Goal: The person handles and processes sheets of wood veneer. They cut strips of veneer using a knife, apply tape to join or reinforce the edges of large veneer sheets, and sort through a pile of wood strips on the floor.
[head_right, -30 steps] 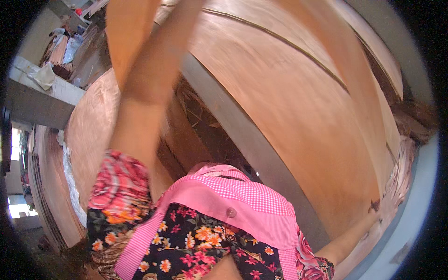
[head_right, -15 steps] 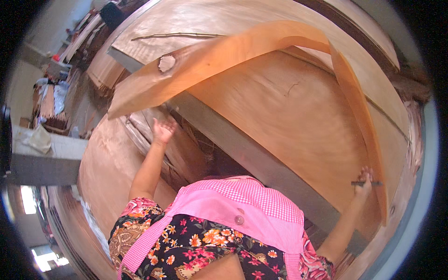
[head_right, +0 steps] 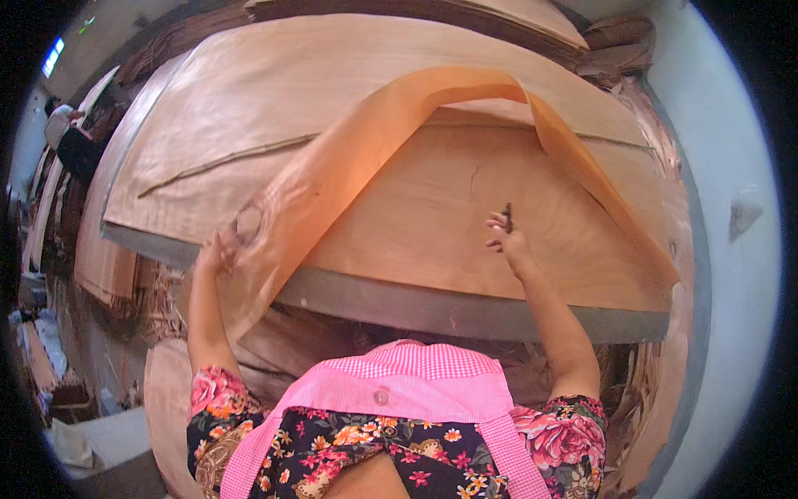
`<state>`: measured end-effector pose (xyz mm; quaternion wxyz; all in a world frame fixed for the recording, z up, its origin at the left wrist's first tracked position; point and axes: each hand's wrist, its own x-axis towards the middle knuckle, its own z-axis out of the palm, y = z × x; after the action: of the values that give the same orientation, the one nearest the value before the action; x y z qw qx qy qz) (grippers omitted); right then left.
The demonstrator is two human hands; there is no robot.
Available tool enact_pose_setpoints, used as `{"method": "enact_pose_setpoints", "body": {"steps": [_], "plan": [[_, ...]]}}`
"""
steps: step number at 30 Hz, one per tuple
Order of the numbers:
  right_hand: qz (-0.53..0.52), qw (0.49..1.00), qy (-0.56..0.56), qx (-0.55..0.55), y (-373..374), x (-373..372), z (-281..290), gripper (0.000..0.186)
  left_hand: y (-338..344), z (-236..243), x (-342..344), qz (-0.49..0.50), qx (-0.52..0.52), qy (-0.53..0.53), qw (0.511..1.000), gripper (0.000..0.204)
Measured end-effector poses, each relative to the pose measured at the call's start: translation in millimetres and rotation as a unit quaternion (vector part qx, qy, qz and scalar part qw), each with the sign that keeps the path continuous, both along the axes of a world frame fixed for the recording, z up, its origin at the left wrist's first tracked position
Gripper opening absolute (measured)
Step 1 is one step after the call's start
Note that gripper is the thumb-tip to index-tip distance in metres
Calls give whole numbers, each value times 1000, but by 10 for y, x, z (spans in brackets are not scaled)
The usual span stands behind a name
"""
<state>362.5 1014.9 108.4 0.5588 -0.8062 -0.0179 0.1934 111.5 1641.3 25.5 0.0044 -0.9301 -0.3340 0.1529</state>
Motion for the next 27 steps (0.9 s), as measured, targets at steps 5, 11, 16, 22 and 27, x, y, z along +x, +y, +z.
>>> {"method": "enact_pose_setpoints", "body": {"steps": [5,11,16,22,27], "plan": [[94,967,-224,72,1078,984,221,40,-85,5,-298,12,46,34,998,29],[165,824,-499,-211,2435,2358,442,52,67,813,-472,-36,6,-87,996,20],[162,813,-504,-242,2823,2656,257,28,975,1999,91,-160,250,-162,941,8],[65,868,-484,-87,2388,2194,336,18,1392,2667,28,-211,419,-400,788,15],[-47,905,-422,38,2168,1519,445,19,2001,1910,-532,-373,370,-352,775,18]]}}
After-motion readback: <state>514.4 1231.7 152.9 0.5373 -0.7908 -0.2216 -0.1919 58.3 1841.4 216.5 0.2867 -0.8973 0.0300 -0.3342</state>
